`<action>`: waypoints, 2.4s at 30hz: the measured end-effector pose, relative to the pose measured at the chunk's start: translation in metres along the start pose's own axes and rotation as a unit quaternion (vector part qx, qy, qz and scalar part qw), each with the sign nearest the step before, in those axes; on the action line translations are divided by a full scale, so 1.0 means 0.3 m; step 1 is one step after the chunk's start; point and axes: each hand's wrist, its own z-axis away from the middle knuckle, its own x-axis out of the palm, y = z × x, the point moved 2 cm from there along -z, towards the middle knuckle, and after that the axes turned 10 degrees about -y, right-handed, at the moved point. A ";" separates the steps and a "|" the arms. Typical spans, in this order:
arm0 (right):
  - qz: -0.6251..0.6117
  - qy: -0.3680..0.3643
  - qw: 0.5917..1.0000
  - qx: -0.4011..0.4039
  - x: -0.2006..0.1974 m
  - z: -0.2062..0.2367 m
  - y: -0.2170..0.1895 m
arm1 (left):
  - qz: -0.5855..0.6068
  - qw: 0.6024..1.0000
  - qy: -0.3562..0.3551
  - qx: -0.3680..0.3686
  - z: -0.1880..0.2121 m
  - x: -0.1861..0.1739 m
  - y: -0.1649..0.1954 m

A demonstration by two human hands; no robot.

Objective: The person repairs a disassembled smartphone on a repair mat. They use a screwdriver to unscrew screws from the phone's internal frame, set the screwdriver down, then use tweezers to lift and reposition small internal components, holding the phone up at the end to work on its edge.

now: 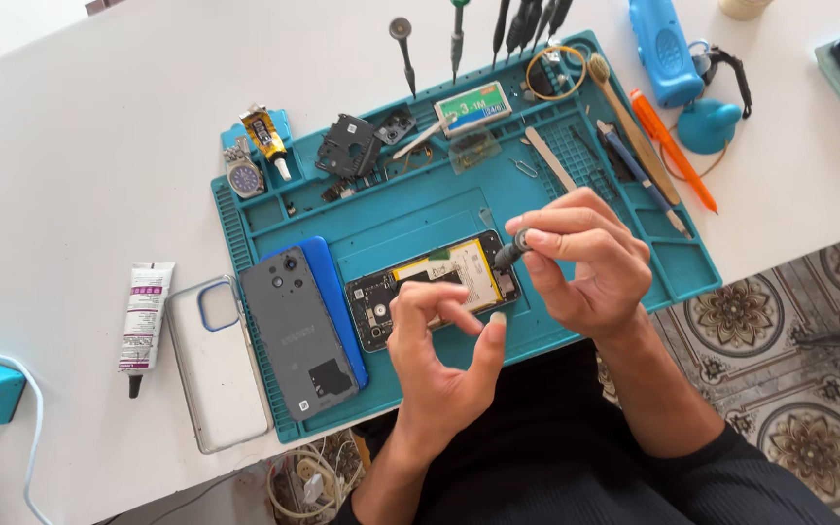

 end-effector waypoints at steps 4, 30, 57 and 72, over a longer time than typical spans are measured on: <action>0.002 -0.006 1.000 0.007 0.001 0.009 -0.003 | -0.010 0.999 0.011 0.041 0.027 0.007 -0.015; -0.005 0.037 0.998 0.053 -0.002 0.036 0.011 | 0.026 0.999 -0.021 0.012 0.027 -0.004 -0.017; -0.001 0.043 0.997 0.057 0.007 0.026 0.011 | -0.003 0.999 -0.032 0.032 0.017 -0.010 -0.001; -0.025 0.044 0.996 0.071 0.007 0.036 0.016 | 0.003 0.999 -0.036 0.033 0.016 -0.006 -0.008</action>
